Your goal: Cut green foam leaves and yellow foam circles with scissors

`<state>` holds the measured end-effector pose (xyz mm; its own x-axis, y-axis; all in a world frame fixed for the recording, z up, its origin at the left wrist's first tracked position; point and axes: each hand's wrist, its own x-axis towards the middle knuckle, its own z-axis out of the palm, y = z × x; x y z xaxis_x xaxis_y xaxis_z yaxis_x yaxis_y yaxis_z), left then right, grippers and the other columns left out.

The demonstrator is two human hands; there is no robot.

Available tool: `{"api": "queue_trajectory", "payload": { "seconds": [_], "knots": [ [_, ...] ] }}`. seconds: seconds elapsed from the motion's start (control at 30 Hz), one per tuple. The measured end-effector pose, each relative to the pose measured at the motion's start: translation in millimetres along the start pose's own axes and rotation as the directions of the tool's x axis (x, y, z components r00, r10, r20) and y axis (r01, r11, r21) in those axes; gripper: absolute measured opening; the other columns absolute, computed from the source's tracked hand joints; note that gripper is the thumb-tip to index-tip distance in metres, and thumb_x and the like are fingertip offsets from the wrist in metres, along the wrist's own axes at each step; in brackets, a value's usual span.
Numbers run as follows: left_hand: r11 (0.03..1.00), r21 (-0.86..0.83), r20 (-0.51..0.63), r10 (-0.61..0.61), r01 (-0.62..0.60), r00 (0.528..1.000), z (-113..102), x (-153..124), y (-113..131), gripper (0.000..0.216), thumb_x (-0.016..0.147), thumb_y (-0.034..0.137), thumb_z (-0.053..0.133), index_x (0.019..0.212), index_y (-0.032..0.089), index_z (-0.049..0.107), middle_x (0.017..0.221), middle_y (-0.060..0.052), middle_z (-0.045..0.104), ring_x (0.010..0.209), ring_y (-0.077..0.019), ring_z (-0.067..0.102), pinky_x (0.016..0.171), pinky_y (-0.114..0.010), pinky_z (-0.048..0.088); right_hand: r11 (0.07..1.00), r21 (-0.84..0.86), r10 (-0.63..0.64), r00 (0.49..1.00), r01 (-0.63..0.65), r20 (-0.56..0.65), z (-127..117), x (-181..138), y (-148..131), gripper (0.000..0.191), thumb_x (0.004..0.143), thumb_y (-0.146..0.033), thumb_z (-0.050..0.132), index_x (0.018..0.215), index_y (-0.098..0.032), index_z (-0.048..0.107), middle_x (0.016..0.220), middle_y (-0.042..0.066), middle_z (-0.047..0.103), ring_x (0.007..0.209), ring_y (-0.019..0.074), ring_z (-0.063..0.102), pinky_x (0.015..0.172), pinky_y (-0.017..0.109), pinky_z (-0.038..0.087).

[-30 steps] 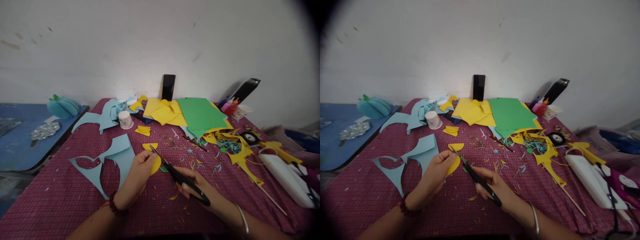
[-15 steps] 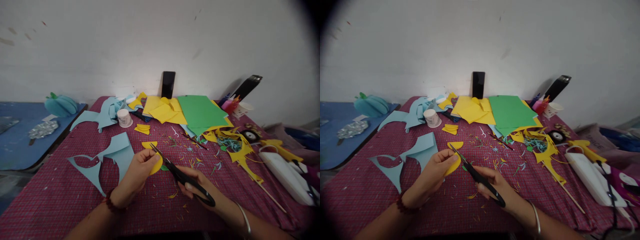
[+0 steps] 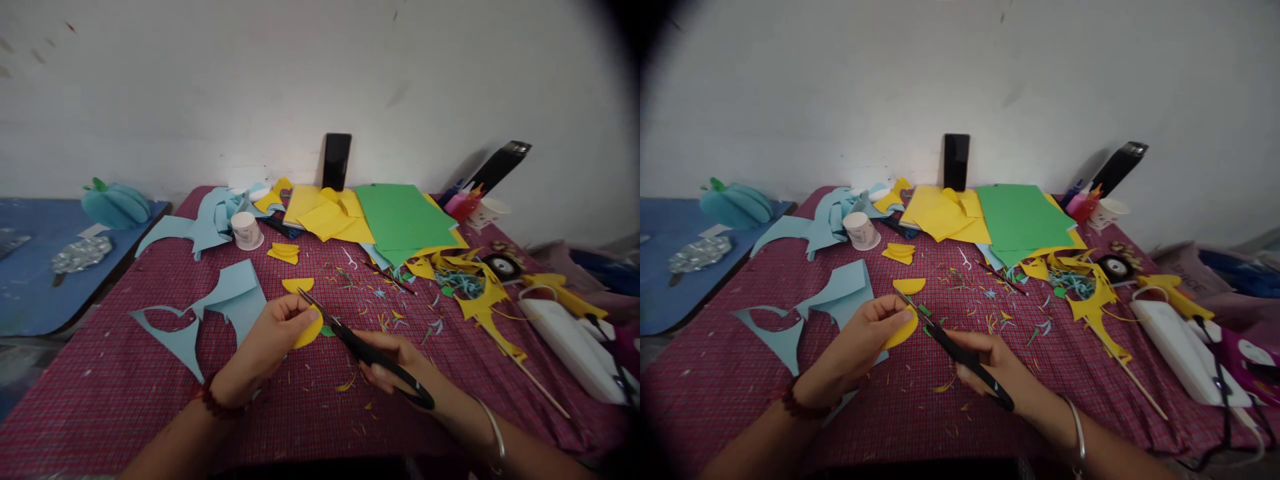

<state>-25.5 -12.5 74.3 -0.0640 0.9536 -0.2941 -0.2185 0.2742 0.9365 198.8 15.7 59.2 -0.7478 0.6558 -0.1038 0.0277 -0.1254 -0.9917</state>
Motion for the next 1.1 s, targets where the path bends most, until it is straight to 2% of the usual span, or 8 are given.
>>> {"api": "queue_trajectory", "payload": {
  "seconds": [0.2,0.33,0.5,0.7,0.83,0.9,1.0,1.1],
  "knots": [
    [1.000,0.006,0.013,-0.027,0.027,1.000,-2.0,-0.7,0.8,0.025,0.067,0.034,0.072,0.064,0.015,0.055,0.055,0.005,0.052,0.046,-0.0051,0.039,0.046,-0.019,0.026,1.000,0.007,0.028,1.000,-0.028,-0.008,-0.5,1.6,1.9,0.042,0.079,-0.029,0.067,0.121,-0.026,0.065,0.059,-0.004,0.049,0.047,0.0067,0.034,0.045,0.018,0.034],
    [0.996,0.065,0.017,-0.066,0.065,0.998,-6.7,1.1,-0.5,0.026,0.068,0.035,0.071,0.063,0.015,0.055,0.052,0.006,0.050,0.044,-0.0048,0.037,0.044,-0.019,0.024,0.999,-0.024,0.046,0.999,-0.046,-0.022,-3.7,3.6,9.9,0.046,0.076,-0.025,0.070,0.122,-0.029,0.064,0.083,0.001,0.066,0.061,0.0096,0.052,0.058,0.022,0.045],
    [0.992,0.096,0.021,-0.085,0.082,0.996,-9.0,2.5,-0.6,0.024,0.068,0.034,0.070,0.063,0.016,0.055,0.052,0.006,0.050,0.044,-0.0051,0.037,0.044,-0.019,0.024,0.998,-0.047,0.043,0.999,-0.043,-0.017,-5.9,4.5,12.5,0.051,0.074,-0.023,0.071,0.123,-0.030,0.063,0.104,0.003,0.068,0.084,0.0160,0.061,0.076,0.029,0.049],
    [0.991,0.097,0.015,-0.093,0.091,0.996,-7.5,3.3,2.1,0.025,0.066,0.035,0.071,0.061,0.017,0.055,0.051,0.005,0.050,0.043,-0.0058,0.037,0.044,-0.020,0.024,0.996,-0.083,0.035,0.999,-0.035,-0.005,-3.3,3.6,8.6,0.048,0.076,-0.026,0.070,0.123,-0.028,0.063,0.086,0.001,0.068,0.076,0.0153,0.061,0.071,0.029,0.051],
    [0.995,0.050,0.041,-0.093,0.091,0.995,-7.5,1.9,4.2,0.025,0.064,0.034,0.074,0.059,0.016,0.057,0.050,0.005,0.051,0.041,-0.0059,0.038,0.043,-0.020,0.024,0.987,-0.161,0.024,0.999,-0.030,-0.036,-3.8,3.8,5.8,0.049,0.079,-0.029,0.068,0.127,-0.027,0.060,0.103,0.005,0.069,0.079,0.0172,0.063,0.069,0.031,0.052],
    [0.997,0.007,0.059,-0.079,0.079,0.995,-7.5,0.6,4.4,0.023,0.064,0.033,0.075,0.062,0.016,0.060,0.052,0.004,0.054,0.043,-0.0064,0.041,0.044,-0.019,0.026,0.975,-0.224,0.000,0.999,-0.009,-0.043,-9.7,2.3,-0.8,0.050,0.083,-0.029,0.064,0.132,-0.027,0.055,0.117,0.007,0.066,0.090,0.0203,0.064,0.077,0.035,0.053],
    [0.996,-0.076,0.067,-0.049,0.054,0.997,-7.3,-1.0,2.9,0.018,0.067,0.033,0.074,0.072,0.016,0.069,0.061,0.001,0.063,0.050,-0.0085,0.050,0.048,-0.020,0.034,0.859,-0.511,-0.099,0.989,0.030,-0.107,-28.5,-7.2,-9.9,0.051,0.086,-0.025,0.058,0.136,-0.028,0.049,0.133,0.008,0.057,0.114,0.0257,0.057,0.097,0.044,0.046],
    [0.994,-0.103,0.071,-0.016,0.023,0.997,-7.2,-1.1,-0.5,0.014,0.069,0.030,0.073,0.074,0.017,0.073,0.064,-0.001,0.067,0.053,-0.0097,0.053,0.051,-0.021,0.037,0.533,-0.843,-0.137,0.976,-0.072,-0.170,-53.9,-25.8,-6.7,0.054,0.085,-0.021,0.057,0.137,-0.028,0.048,0.130,0.009,0.059,0.110,0.0284,0.060,0.096,0.050,0.046]
  ]
}}
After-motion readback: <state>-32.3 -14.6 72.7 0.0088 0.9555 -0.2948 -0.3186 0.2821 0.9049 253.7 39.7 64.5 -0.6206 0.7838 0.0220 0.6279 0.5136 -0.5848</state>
